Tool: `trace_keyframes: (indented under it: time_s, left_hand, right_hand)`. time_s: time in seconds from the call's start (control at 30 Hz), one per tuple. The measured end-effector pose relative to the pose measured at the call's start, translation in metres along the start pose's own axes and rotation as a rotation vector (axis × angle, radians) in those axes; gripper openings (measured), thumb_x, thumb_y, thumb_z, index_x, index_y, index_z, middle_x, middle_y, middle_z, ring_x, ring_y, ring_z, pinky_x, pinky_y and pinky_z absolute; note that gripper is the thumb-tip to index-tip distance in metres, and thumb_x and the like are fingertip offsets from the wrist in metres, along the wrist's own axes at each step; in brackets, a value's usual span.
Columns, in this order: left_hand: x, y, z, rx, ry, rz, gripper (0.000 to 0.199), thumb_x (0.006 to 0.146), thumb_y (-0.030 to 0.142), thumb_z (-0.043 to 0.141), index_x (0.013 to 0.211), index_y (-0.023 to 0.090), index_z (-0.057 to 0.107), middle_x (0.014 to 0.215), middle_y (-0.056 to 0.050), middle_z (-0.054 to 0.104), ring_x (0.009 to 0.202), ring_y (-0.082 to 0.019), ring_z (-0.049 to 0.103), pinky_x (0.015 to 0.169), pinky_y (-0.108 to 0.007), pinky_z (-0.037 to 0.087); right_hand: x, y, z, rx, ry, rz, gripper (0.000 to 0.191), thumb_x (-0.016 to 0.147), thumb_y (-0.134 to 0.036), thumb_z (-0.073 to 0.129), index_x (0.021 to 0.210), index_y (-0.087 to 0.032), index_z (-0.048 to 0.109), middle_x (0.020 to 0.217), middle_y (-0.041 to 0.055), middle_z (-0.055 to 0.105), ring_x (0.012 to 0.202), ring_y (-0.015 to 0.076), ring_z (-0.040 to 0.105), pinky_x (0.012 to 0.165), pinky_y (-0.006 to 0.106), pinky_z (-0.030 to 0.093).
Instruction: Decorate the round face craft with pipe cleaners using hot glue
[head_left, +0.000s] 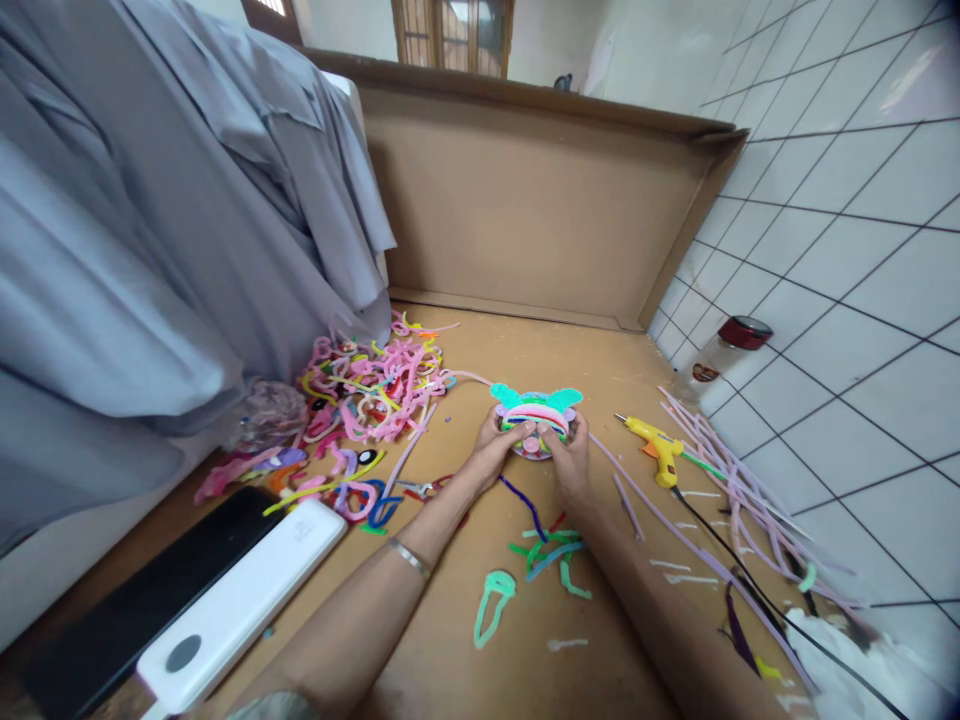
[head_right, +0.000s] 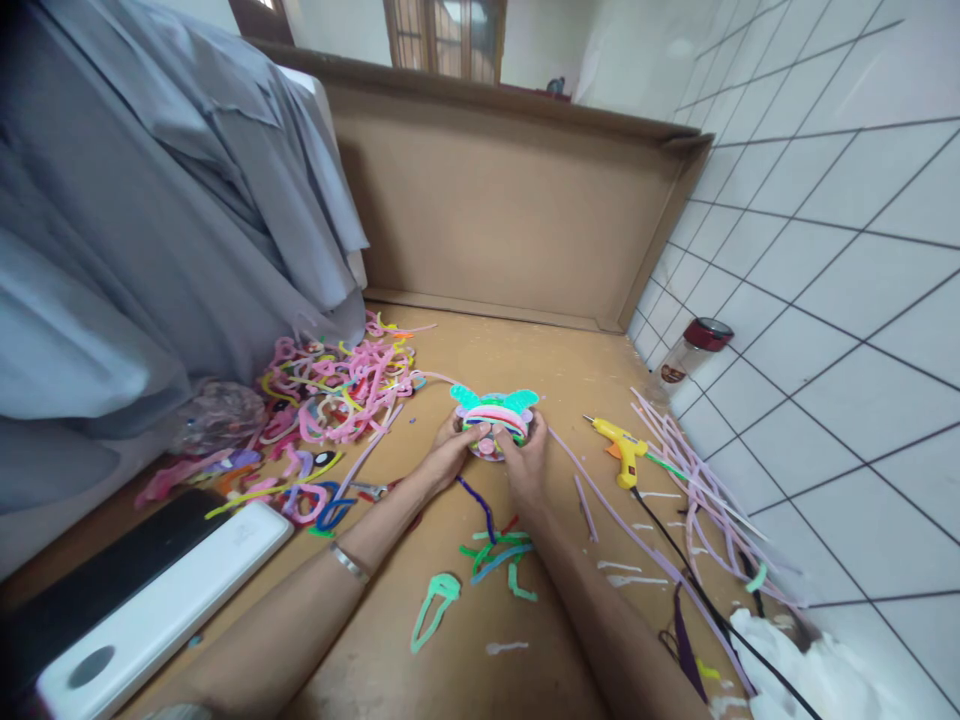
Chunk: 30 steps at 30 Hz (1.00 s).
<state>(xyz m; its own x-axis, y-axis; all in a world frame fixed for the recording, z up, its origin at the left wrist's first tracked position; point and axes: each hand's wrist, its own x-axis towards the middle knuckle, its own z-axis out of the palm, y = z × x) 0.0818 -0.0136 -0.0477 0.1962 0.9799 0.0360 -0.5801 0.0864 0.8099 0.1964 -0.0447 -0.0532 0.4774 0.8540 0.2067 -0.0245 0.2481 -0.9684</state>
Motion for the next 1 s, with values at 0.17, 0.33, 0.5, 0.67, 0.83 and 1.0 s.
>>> trace_keyframes:
  time_s: [0.17, 0.33, 0.5, 0.67, 0.83, 1.0]
  left_hand:
    - [0.0, 0.003, 0.002, -0.022, -0.01, 0.0, 0.051, 0.055, 0.03, 0.088, 0.098, 0.019, 0.064, 0.086, -0.001, 0.069, 0.082, -0.018, 0.063, 0.083, -0.031, 0.046]
    - [0.002, 0.003, 0.002, -0.083, -0.032, -0.01, 0.056, 0.056, 0.032, 0.087, 0.106, 0.02, 0.065, 0.091, -0.002, 0.071, 0.089, -0.02, 0.064, 0.09, -0.033, 0.045]
    - [0.003, 0.003, 0.001, -0.093, -0.044, -0.024, 0.056, 0.057, 0.033, 0.088, 0.106, 0.02, 0.065, 0.092, -0.003, 0.071, 0.087, -0.019, 0.064, 0.088, -0.033, 0.045]
    - [0.003, 0.002, 0.001, -0.089, -0.04, -0.026, 0.056, 0.056, 0.034, 0.088, 0.105, 0.02, 0.066, 0.091, -0.002, 0.071, 0.089, -0.019, 0.064, 0.091, -0.034, 0.044]
    - [0.004, 0.0, -0.001, -0.079, -0.031, -0.012, 0.052, 0.058, 0.033, 0.087, 0.104, 0.019, 0.067, 0.093, -0.002, 0.071, 0.091, -0.02, 0.064, 0.091, -0.034, 0.045]
    - [0.004, -0.001, -0.002, -0.069, -0.039, 0.002, 0.054, 0.059, 0.033, 0.086, 0.107, 0.02, 0.066, 0.094, -0.003, 0.071, 0.091, -0.02, 0.064, 0.092, -0.033, 0.046]
  right_hand:
    - [0.0, 0.005, -0.003, 0.041, -0.012, 0.014, 0.067, 0.071, -0.044, 0.073, 0.127, -0.02, 0.048, 0.126, 0.0106, 0.06, 0.112, 0.0237, 0.058, 0.099, 0.042, 0.046]
    - [0.004, 0.009, -0.004, 0.081, 0.009, 0.028, 0.064, 0.072, -0.045, 0.072, 0.125, -0.02, 0.049, 0.126, 0.0112, 0.059, 0.112, 0.0241, 0.058, 0.1, 0.043, 0.045]
    - [0.006, 0.012, -0.006, 0.058, 0.009, 0.02, 0.061, 0.072, -0.044, 0.072, 0.124, -0.02, 0.049, 0.125, 0.01, 0.059, 0.111, 0.0232, 0.058, 0.1, 0.042, 0.045]
    - [0.005, 0.013, -0.008, 0.05, -0.024, -0.023, 0.061, 0.073, -0.044, 0.071, 0.126, -0.021, 0.05, 0.122, 0.0085, 0.062, 0.109, 0.0234, 0.059, 0.098, 0.042, 0.047]
    - [0.005, 0.013, -0.008, 0.025, -0.033, -0.045, 0.065, 0.07, -0.045, 0.073, 0.127, -0.023, 0.05, 0.121, 0.0075, 0.063, 0.109, 0.0235, 0.059, 0.094, 0.041, 0.049]
    - [0.006, 0.014, -0.008, -0.009, -0.014, -0.055, 0.066, 0.07, -0.045, 0.073, 0.127, -0.022, 0.05, 0.12, 0.008, 0.063, 0.107, 0.023, 0.059, 0.094, 0.041, 0.048]
